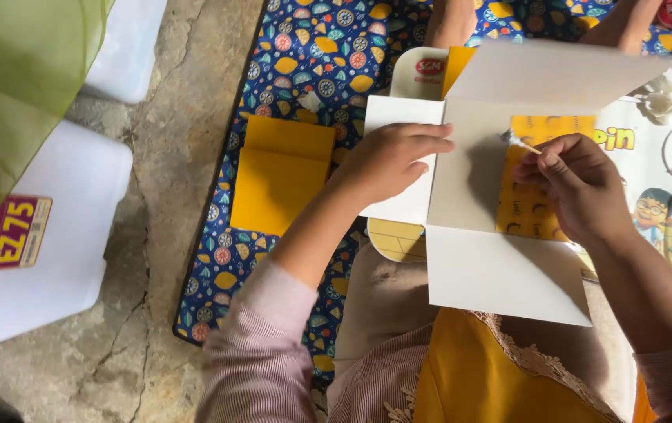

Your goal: Assembling yellow cardboard boxes by applying glue to flaps and folding them into shape.

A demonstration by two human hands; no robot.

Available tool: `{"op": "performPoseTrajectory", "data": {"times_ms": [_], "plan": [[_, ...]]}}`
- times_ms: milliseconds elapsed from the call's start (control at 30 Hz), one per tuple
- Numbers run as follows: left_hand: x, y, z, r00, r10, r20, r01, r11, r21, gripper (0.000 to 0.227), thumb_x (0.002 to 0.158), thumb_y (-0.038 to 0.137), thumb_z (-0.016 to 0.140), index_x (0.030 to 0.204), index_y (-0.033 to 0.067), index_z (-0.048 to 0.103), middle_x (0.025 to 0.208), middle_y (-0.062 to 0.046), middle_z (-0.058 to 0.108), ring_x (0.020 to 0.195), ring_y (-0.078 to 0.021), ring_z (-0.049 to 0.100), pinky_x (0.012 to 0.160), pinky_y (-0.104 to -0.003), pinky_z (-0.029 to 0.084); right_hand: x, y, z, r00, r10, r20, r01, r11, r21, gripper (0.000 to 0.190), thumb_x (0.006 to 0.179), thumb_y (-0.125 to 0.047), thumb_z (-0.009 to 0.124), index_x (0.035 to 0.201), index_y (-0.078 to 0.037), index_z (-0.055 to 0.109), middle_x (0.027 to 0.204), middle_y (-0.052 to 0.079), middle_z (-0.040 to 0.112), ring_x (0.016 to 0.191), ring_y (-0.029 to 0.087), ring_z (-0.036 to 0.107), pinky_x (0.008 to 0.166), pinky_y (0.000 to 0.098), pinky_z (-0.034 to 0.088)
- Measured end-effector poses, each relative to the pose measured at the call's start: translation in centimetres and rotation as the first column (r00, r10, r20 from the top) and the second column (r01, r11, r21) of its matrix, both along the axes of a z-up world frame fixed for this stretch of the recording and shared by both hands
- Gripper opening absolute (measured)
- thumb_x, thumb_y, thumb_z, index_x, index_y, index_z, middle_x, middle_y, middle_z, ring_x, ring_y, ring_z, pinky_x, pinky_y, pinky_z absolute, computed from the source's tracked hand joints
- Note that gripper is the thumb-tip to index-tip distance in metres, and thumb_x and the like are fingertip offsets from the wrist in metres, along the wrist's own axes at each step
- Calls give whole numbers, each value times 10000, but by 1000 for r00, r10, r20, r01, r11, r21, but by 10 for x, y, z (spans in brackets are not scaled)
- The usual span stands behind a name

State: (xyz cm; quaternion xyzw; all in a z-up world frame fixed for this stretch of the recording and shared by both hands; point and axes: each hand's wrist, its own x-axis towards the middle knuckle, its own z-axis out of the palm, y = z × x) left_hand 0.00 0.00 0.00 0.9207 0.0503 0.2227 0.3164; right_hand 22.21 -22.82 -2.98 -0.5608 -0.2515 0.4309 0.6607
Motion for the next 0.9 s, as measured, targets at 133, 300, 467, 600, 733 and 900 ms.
{"op": "performPoseTrajectory", "data": {"times_ms": [133, 300, 467, 600, 733, 900], "plan": [[-37, -2, -1, 895, 251, 369, -205, 966, -161, 344, 875, -61, 801, 1164, 86, 687, 1250, -28, 719, 1076, -180, 758, 947, -302, 626, -6, 2, 3, 994, -1, -109, 9, 997, 76, 49, 1110, -144, 546, 1069, -126, 566, 1148, 68, 630, 1149, 182, 654, 1104, 366, 561], [-72, 15, -41, 746, 624, 232, -510, 759, -404, 317, 947, -4, 701, 1250, 83, 666, 1124, -53, 745, 845, -106, 652, 763, -221, 565, 2, 0, -7, 984, 84, -158, -41, 965, 257, 65, 1118, -169, 552, 1100, -142, 608, 1175, 76, 649, 1207, 221, 655, 1137, 435, 547], [-57, 0, -58, 895, 416, 164, -401, 909, -116, 308, 732, -54, 795, 1015, 32, 711, 1252, -129, 716, 1195, -278, 674, 1140, -410, 395, 6, -2, -14, 985, 99, -143, -56, 959, 279, 60, 1118, -113, 501, 1098, -130, 556, 1190, 104, 639, 1248, 263, 651, 1152, 461, 548], [-32, -11, -42, 942, 260, 210, -235, 962, -137, 430, 784, 114, 840, 1197, 79, 725, 1337, -112, 690, 1306, -285, 634, 1279, -470, 288, 5, -3, -13, 980, 96, -173, -40, 952, 303, 39, 1088, -115, 539, 1058, -133, 557, 1186, 124, 632, 1266, 286, 640, 1149, 485, 541], [-9, -24, -33, 977, 157, 144, -143, 984, -106, 458, 751, -14, 822, 1187, 101, 740, 1385, -44, 619, 1353, -277, 574, 1112, -405, 545, 6, -3, -14, 980, 81, -179, -17, 942, 335, 55, 1097, -104, 510, 1064, -118, 552, 1218, 153, 625, 1253, 277, 636, 1148, 523, 534], [17, -35, -37, 998, 48, -33, -47, 998, 31, 409, 846, 103, 788, 1248, 159, 738, 1514, -66, 542, 1458, -280, 466, 1188, -409, 451, 8, -6, -16, 961, 79, -265, 26, 928, 372, 38, 1089, -131, 554, 1078, -144, 589, 1223, 94, 630, 1181, 235, 640, 1097, 475, 548]]}}
